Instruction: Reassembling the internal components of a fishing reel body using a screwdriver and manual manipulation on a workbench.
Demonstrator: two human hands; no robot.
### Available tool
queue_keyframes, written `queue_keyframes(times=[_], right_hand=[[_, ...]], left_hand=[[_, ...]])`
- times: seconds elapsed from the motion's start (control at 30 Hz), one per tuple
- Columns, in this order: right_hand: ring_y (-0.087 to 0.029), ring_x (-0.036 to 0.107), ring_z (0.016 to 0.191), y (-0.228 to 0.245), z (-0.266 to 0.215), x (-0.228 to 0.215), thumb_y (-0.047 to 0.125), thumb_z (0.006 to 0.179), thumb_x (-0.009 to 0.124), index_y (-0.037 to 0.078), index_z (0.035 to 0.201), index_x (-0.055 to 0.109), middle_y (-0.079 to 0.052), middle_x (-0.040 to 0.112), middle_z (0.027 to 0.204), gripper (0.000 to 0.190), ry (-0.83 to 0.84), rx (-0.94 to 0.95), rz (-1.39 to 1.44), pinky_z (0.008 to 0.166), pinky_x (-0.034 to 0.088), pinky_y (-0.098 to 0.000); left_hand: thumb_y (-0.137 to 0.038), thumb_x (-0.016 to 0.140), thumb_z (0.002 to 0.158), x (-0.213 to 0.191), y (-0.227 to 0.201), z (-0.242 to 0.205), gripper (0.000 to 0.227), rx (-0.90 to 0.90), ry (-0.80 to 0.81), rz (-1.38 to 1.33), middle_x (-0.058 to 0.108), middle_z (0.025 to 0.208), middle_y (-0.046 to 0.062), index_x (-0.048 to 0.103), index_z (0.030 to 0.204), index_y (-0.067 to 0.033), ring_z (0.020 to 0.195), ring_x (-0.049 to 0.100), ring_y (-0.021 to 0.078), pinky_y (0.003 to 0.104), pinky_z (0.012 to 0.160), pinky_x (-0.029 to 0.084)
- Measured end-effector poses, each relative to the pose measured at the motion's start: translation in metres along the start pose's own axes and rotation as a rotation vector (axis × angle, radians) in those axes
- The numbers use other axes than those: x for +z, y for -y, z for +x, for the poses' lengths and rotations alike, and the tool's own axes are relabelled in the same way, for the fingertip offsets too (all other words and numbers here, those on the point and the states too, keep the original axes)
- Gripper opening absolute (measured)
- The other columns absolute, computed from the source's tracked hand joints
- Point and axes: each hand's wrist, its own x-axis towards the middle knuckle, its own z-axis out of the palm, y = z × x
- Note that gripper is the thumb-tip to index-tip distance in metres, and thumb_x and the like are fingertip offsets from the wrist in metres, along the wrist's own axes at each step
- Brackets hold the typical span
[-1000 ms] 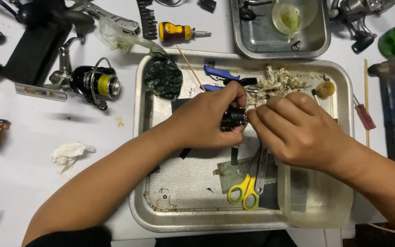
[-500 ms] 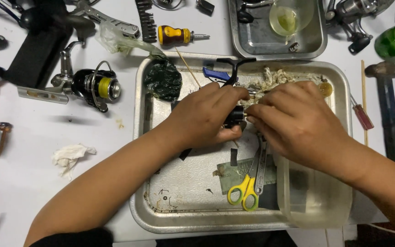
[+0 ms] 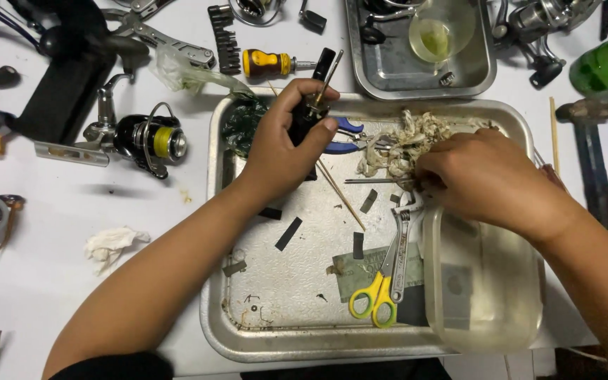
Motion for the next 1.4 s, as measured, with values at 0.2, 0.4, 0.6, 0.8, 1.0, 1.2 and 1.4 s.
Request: queue_keyframes(times=[0.2, 0.4, 0.6, 0.8, 1.0, 1.2, 1.4], right_hand=[[-0.026, 0.074, 0.081, 0.0, 0.013, 0.001, 0.025, 0.077, 0.062, 0.029, 0.089, 0.07, 0.006, 0.078, 0.087, 0.015, 0.156, 0.092, -0.131, 0.073, 0.056, -0.0424], [-0.026, 0.071, 0.078, -0.01, 0.017, 0.008, 0.044, 0.064, 0.075, 0.03, 0.093, 0.065, 0.005, 0.076, 0.081, 0.034, 0.125, 0.026, -0.174, 0.07, 0.051, -0.0408], [-0.027, 0.075, 0.083, -0.024, 0.008, 0.011, 0.034, 0.08, 0.068, 0.03, 0.108, 0.064, 0.0, 0.079, 0.096, 0.029, 0.119, 0.044, 0.053, 0.071, 0.055, -0.0429], [-0.015, 0.075, 0.1, -0.061, -0.012, 0.011, 0.019, 0.085, 0.063, 0.02, 0.114, 0.071, 0.003, 0.079, 0.112, 0.031, -0.135, -0.159, 0.435, 0.092, 0.058, -0.035], [-0.017, 0.079, 0.089, -0.072, -0.046, -0.002, 0.004, 0.079, 0.075, 0.001, 0.106, 0.078, -0.01, 0.081, 0.106, 0.028, -0.3, -0.101, 0.903, 0.085, 0.068, -0.0265], [-0.018, 0.067, 0.113, -0.132, -0.04, 0.055, -0.011, 0.076, 0.074, 0.004, 0.143, 0.046, -0.013, 0.061, 0.129, 0.075, -0.833, -0.074, 1.242, 0.099, 0.061, -0.024], [-0.002, 0.043, 0.074, -0.178, -0.018, 0.105, 0.042, 0.123, 0.042, 0.023, 0.124, 0.045, 0.009, 0.045, 0.105, 0.019, -0.815, 0.095, 1.252, 0.064, 0.039, -0.0162]], left_hand=[[-0.032, 0.059, 0.096, -0.001, 0.0, 0.002, 0.031, -0.06, 0.009, -0.019, 0.064, 0.126, 0.006, 0.055, 0.122, -0.0162, 0.124, 0.06, 0.0252, 0.045, 0.11, 0.046], [-0.033, 0.059, 0.096, 0.0, 0.001, 0.004, 0.03, -0.085, 0.053, -0.027, 0.065, 0.124, 0.006, 0.056, 0.12, -0.0159, 0.124, 0.061, 0.0252, 0.044, 0.108, 0.047], [-0.027, 0.056, 0.099, -0.004, 0.0, 0.006, 0.027, -0.352, 0.164, -0.259, 0.051, 0.078, -0.001, 0.055, 0.124, -0.0156, 0.053, 0.039, 0.0069, 0.021, 0.045, 0.037], [-0.011, 0.045, 0.1, -0.003, 0.009, 0.008, 0.025, -0.44, 0.114, -0.519, 0.05, 0.091, 0.006, 0.055, 0.123, -0.0098, 0.066, 0.046, 0.0128, 0.02, 0.046, 0.039], [-0.006, 0.048, 0.098, -0.002, 0.004, 0.008, 0.023, -0.478, 0.124, -0.53, 0.047, 0.087, 0.005, 0.055, 0.119, -0.0092, 0.064, 0.044, 0.0132, 0.022, 0.045, 0.039], [-0.006, 0.052, 0.098, -0.002, 0.007, 0.005, 0.024, -0.453, 0.226, -0.445, 0.057, 0.107, 0.013, 0.054, 0.122, -0.0063, 0.077, 0.059, 0.0162, 0.024, 0.046, 0.053], [-0.021, 0.06, 0.099, -0.006, -0.001, 0.002, 0.026, -0.47, 0.356, -0.284, 0.063, 0.08, 0.012, 0.055, 0.123, -0.0126, 0.048, 0.054, 0.0148, 0.028, 0.044, 0.051]])
